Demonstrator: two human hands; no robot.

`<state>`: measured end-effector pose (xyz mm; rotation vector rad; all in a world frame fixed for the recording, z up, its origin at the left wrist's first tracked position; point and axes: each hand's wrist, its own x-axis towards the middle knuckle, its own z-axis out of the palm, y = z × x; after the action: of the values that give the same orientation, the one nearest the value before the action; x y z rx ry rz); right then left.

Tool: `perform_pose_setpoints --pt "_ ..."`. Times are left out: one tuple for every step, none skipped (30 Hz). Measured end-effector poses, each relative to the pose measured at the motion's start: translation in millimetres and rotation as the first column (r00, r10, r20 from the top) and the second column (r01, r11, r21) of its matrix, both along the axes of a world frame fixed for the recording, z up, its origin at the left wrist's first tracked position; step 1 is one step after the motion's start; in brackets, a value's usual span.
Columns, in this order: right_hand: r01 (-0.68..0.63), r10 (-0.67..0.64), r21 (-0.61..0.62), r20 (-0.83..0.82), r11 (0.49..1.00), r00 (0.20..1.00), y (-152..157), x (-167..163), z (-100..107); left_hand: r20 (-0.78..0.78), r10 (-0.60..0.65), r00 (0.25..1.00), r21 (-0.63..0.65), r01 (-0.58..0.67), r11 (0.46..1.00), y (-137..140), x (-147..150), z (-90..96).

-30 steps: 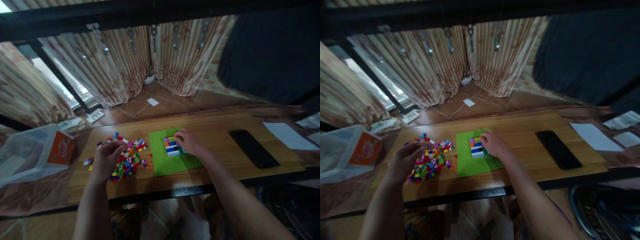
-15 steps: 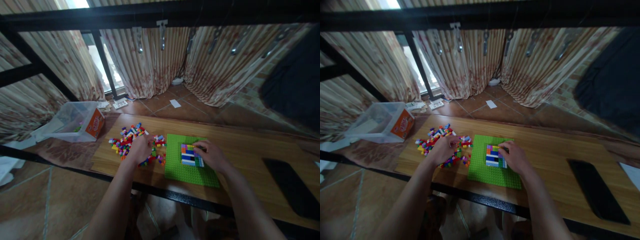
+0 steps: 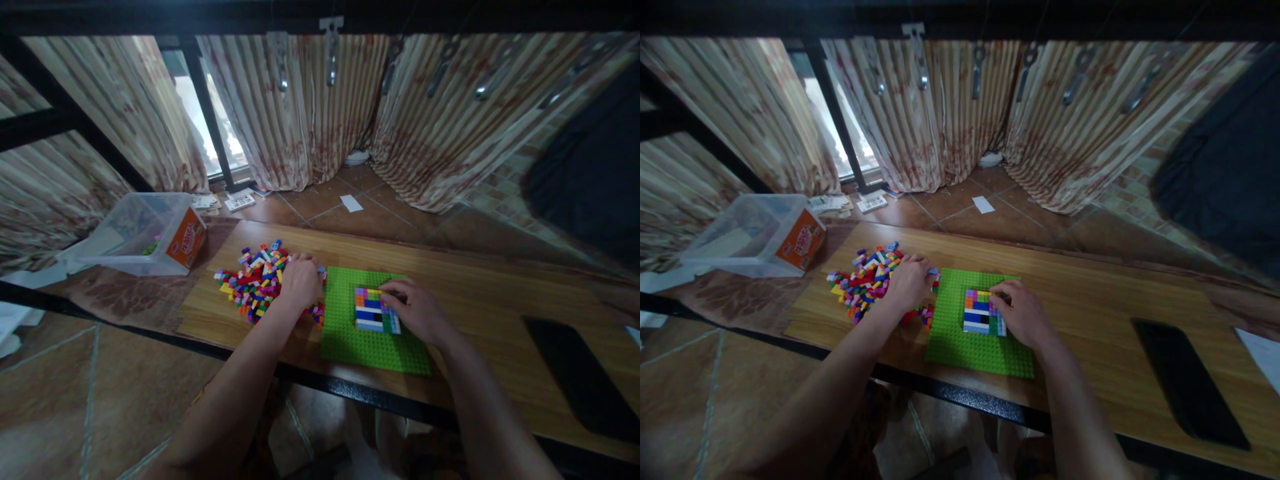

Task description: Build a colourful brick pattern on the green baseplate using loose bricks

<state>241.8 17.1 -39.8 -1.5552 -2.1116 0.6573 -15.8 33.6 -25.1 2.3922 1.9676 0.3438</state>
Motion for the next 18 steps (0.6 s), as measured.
perform_pose_setpoints --pt "0.008 -0.008 -0.004 -0.005 1.0 1.0 0 0 1 -0.008 0.008 1.0 0.004 -0.008 1.0 2 1 -2.6" --pt "0.016 -0.016 -0.008 -0.011 1.0 1.0 -1 1 1 -0.013 0.016 1.0 0.007 -0.016 1.0 3 2 -4.3" --pt "0.024 -0.024 -0.009 -0.016 1.0 1.0 -1 2 1 -0.014 0.025 1.0 0.009 -0.024 1.0 4 2 -5.0" --pt "0.033 -0.033 -0.01 -0.022 0.999 0.999 -1 3 2 -0.01 0.031 0.999 0.011 -0.031 0.999 4 2 -4.6" --pt "0.043 -0.044 -0.01 -0.026 0.999 0.999 -1 5 2 0.0 0.042 0.999 0.015 -0.042 0.999 5 2 -3.3" --pt "0.058 -0.059 -0.011 -0.03 0.998 0.998 0 7 3 0.018 0.057 0.998 0.023 -0.057 0.998 5 2 -1.3" --pt "0.08 -0.08 -0.01 -0.035 0.997 0.996 0 9 3 0.045 0.076 0.996 0.034 -0.077 0.996 5 2 1.2" --pt "0.105 -0.105 -0.006 -0.043 0.994 0.993 1 11 3 0.081 0.095 0.992 0.04 -0.098 0.994 4 2 3.9" --pt "0.133 -0.133 0.0 -0.055 0.991 0.99 1 12 4 0.126 0.108 0.986 0.035 -0.113 0.993 4 2 6.5" --pt "0.162 -0.162 0.006 -0.072 0.987 0.984 2 14 5 0.177 0.112 0.978 0.019 -0.117 0.993 3 3 8.7" --pt "0.19 -0.188 0.012 -0.094 0.982 0.978 2 15 5 0.233 0.103 0.967 -0.006 -0.105 0.994 3 5 10.2" --pt "0.212 -0.209 0.016 -0.119 0.977 0.971 2 15 6 0.293 0.079 0.953 -0.03 -0.074 0.997 2 7 11.1" --pt "0.228 -0.223 0.019 -0.143 0.974 0.964 2 14 7 0.354 0.043 0.934 -0.046 -0.029 0.999 0 9 11.3" --pt "0.236 -0.23 0.021 -0.166 0.971 0.959 2 13 7 0.412 -0.002 0.911 -0.051 0.026 0.998 -1 12 10.8" --pt "0.239 -0.231 0.022 -0.186 0.971 0.955 2 12 8 0.463 -0.048 0.885 -0.048 0.08 0.996 -3 16 9.7" --pt "0.234 -0.224 0.023 -0.204 0.972 0.953 1 10 8 0.509 -0.091 0.856 -0.043 0.131 0.99 -4 19 8.3" --pt "0.225 -0.215 0.023 -0.222 0.974 0.951 1 8 9 0.549 -0.127 0.826 -0.042 0.178 0.983 -6 23 6.6" --pt "0.215 -0.204 0.02 -0.239 0.977 0.949 0 5 10 0.585 -0.152 0.797 -0.044 0.218 0.975 -8 27 4.9"
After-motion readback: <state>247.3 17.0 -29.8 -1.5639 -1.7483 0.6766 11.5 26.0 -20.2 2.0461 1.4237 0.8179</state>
